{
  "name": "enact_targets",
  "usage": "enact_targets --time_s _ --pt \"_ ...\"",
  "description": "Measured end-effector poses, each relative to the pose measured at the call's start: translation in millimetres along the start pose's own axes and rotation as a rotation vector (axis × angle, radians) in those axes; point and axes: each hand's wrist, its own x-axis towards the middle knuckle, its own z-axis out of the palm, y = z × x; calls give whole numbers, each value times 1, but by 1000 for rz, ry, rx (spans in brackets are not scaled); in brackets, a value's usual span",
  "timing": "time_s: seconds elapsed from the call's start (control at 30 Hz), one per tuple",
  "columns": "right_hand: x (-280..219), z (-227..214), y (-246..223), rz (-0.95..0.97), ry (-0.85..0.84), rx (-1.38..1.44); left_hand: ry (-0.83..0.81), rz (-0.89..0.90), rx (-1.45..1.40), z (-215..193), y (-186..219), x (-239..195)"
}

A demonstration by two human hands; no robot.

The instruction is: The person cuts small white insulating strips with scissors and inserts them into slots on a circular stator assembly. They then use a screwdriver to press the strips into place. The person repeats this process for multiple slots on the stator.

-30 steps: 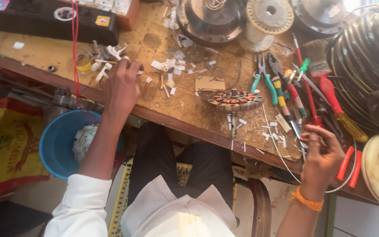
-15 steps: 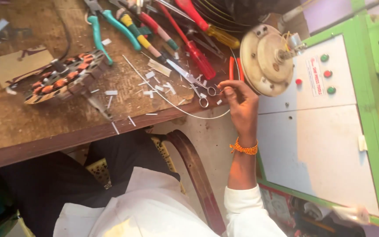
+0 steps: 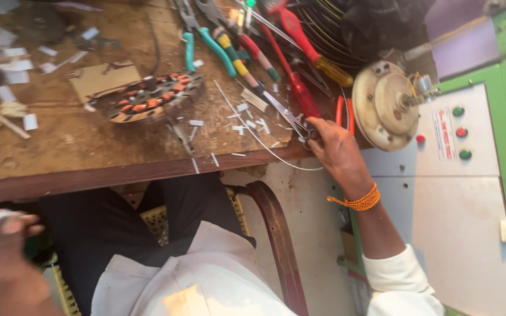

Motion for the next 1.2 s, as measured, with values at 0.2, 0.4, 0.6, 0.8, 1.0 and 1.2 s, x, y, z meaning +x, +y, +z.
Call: enact_targets --time_s 0.2,0.4,0.6,0.8,1.0,1.2 --pt "-2 -7 -4 9 -53 -321 -192 -348 -371 14 -45 -32" --pt "0 -35 40 133 -241 57 -399 -589 -466 27 -44 -49" --pt "-53 -37 64 256 -240 842 -577 -515 -423 68 -20 -50" --pt "-96 38 10 325 -605 1227 -803 -439 -516 147 19 -48" --pt "-91 78 -41 66 -852 1298 -803 -362 -297 176 37 -44" --pt "-87 69 -49 16 -946 1224 -830 -237 -179 176 39 -48"
